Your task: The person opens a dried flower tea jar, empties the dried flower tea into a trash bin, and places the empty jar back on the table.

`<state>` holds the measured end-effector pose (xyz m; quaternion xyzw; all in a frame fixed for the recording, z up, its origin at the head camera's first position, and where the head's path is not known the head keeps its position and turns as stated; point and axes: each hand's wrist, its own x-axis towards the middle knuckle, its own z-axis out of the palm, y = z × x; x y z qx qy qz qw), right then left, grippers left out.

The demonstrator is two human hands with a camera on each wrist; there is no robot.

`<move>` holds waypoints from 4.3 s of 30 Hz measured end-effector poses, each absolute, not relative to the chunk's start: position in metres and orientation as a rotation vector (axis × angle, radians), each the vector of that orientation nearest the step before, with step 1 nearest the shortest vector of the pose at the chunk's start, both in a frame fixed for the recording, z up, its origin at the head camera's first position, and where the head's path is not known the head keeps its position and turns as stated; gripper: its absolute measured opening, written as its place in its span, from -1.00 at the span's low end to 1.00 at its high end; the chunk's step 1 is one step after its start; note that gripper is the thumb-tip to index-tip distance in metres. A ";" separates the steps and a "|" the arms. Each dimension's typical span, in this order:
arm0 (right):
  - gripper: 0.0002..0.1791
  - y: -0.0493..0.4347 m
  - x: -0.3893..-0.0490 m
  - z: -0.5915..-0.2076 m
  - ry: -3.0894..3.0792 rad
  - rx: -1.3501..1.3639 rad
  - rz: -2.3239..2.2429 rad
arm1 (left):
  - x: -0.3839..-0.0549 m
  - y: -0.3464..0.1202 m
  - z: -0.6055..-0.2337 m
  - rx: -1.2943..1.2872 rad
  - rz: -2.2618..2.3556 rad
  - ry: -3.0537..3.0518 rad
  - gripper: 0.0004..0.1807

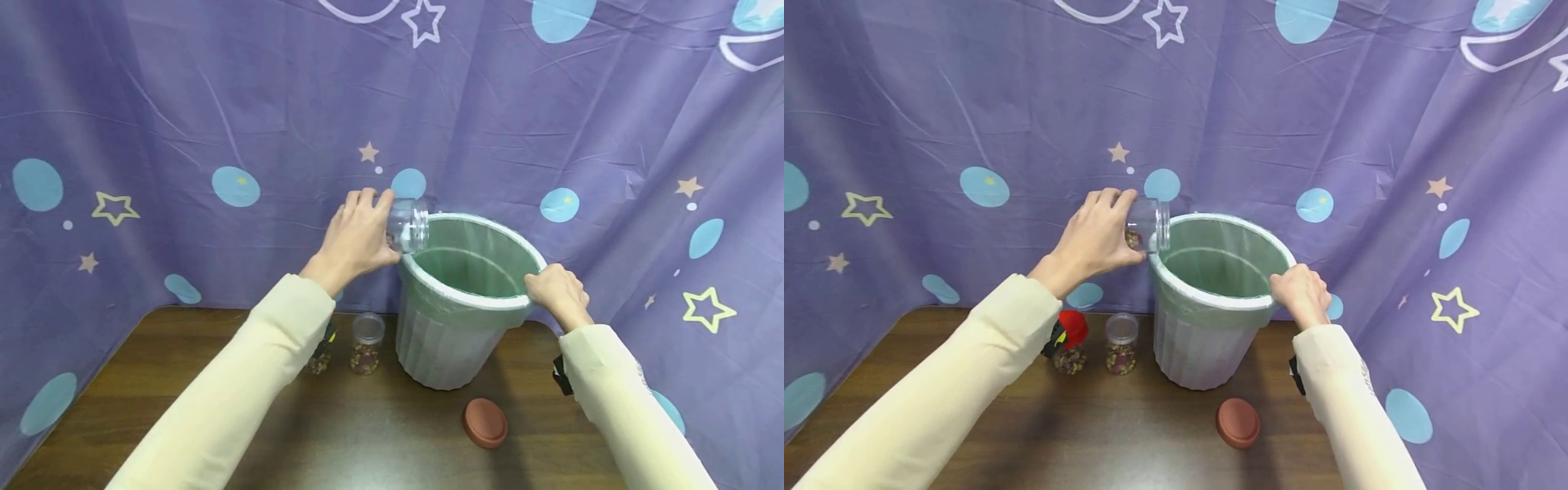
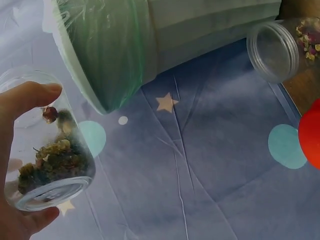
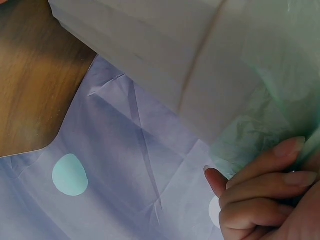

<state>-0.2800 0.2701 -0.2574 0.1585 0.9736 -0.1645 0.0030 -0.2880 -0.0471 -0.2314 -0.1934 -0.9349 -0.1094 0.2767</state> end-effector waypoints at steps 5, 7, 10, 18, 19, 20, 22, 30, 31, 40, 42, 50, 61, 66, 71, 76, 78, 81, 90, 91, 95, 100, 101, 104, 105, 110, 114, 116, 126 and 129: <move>-0.49 0.272 -0.279 -0.260 3.051 0.500 -0.531 | -0.290 -0.042 -0.232 -0.549 -0.219 -2.530 -0.03; -0.51 0.271 -0.279 -0.261 3.048 0.505 -0.537 | -0.291 -0.041 -0.234 -0.563 -0.171 -2.510 -0.04; -0.51 0.271 -0.280 -0.262 3.049 0.510 -0.541 | -0.291 -0.041 -0.238 -0.596 -0.094 -2.468 -0.04; -0.44 0.272 -0.280 -0.260 3.049 0.518 -0.544 | -0.294 -0.040 -0.243 -0.673 0.051 -2.393 -0.11; -0.43 0.272 -0.280 -0.259 3.048 0.522 -0.544 | -0.294 -0.039 -0.243 -0.675 0.058 -2.392 -0.11; -0.42 0.272 -0.280 -0.259 3.044 0.523 -0.544 | -0.294 -0.038 -0.243 -0.676 0.059 -2.397 -0.13; -0.41 0.272 -0.280 -0.259 3.037 0.525 -0.544 | -0.293 -0.037 -0.242 -0.679 0.061 -2.408 -0.16; -0.41 0.271 -0.278 -0.262 3.043 0.529 -0.556 | -0.289 -0.037 -0.239 -0.712 0.093 -2.462 -0.15; -0.42 0.271 -0.278 -0.262 3.044 0.528 -0.556 | -0.289 -0.038 -0.238 -0.722 0.089 -2.473 -0.15; -0.45 0.271 -0.279 -0.262 3.048 0.515 -0.557 | -0.287 -0.045 -0.234 -0.825 -0.005 -2.492 -0.11; -0.44 0.271 -0.279 -0.261 3.047 0.517 -0.556 | -0.288 -0.045 -0.233 -0.848 -0.011 -2.463 -0.11; -0.42 0.270 -0.278 -0.262 3.045 0.524 -0.552 | -0.288 -0.039 -0.231 -0.895 -0.013 -2.373 -0.15; -0.42 0.272 -0.277 -0.264 3.050 0.537 -0.545 | -0.287 -0.028 -0.232 -0.921 0.032 -2.327 -0.07; -0.42 0.271 -0.277 -0.262 3.049 0.541 -0.556 | -0.288 -0.025 -0.231 -0.930 0.048 -2.299 -0.10; -0.44 0.270 -0.278 -0.261 3.052 0.532 -0.558 | -0.288 -0.025 -0.230 -0.934 0.069 -2.279 -0.11; -0.45 0.270 -0.278 -0.260 3.050 0.529 -0.551 | -0.289 -0.023 -0.230 -0.966 0.102 -2.223 -0.15; -0.45 0.271 -0.278 -0.260 3.047 0.531 -0.550 | -0.290 -0.022 -0.231 -0.975 0.118 -2.197 -0.20; -0.45 0.271 -0.278 -0.260 3.044 0.536 -0.545 | -0.290 -0.020 -0.232 -0.984 0.130 -2.163 -0.26; -0.44 0.272 -0.280 -0.260 3.029 0.553 -0.548 | -0.293 -0.014 -0.233 -1.052 0.201 -2.053 -0.37; -0.44 0.272 -0.279 -0.260 3.027 0.555 -0.548 | -0.293 -0.013 -0.233 -1.063 0.206 -2.048 -0.39; -0.45 0.270 -0.279 -0.260 3.028 0.552 -0.554 | -0.294 -0.012 -0.234 -1.069 0.213 -2.056 -0.42; -0.46 0.269 -0.279 -0.260 3.031 0.549 -0.558 | -0.294 -0.012 -0.235 -1.065 0.222 -2.079 -0.40; -0.45 0.269 -0.279 -0.260 3.032 0.548 -0.558 | -0.294 -0.012 -0.235 -1.064 0.232 -2.082 -0.39; -0.46 0.269 -0.279 -0.260 3.031 0.549 -0.559 | -0.294 -0.012 -0.235 -1.056 0.261 -2.088 -0.35; -0.46 0.269 -0.279 -0.260 3.031 0.549 -0.559 | -0.294 -0.013 -0.235 -1.052 0.267 -2.093 -0.34; -0.45 0.269 -0.280 -0.260 3.028 0.557 -0.553 | -0.293 -0.016 -0.238 -0.998 0.241 -2.135 -0.38; -0.44 0.269 -0.279 -0.261 3.027 0.563 -0.553 | -0.293 -0.019 -0.240 -0.938 0.216 -2.172 -0.23; -0.44 0.269 -0.279 -0.261 3.028 0.562 -0.556 | -0.293 -0.020 -0.241 -0.918 0.207 -2.187 -0.15; -0.44 0.269 -0.279 -0.260 3.043 0.548 -0.567 | -0.292 -0.031 -0.242 -0.790 -0.145 -2.343 -0.21; -0.44 0.269 -0.279 -0.260 3.042 0.549 -0.570 | -0.292 -0.035 -0.243 -0.763 -0.320 -2.395 -0.15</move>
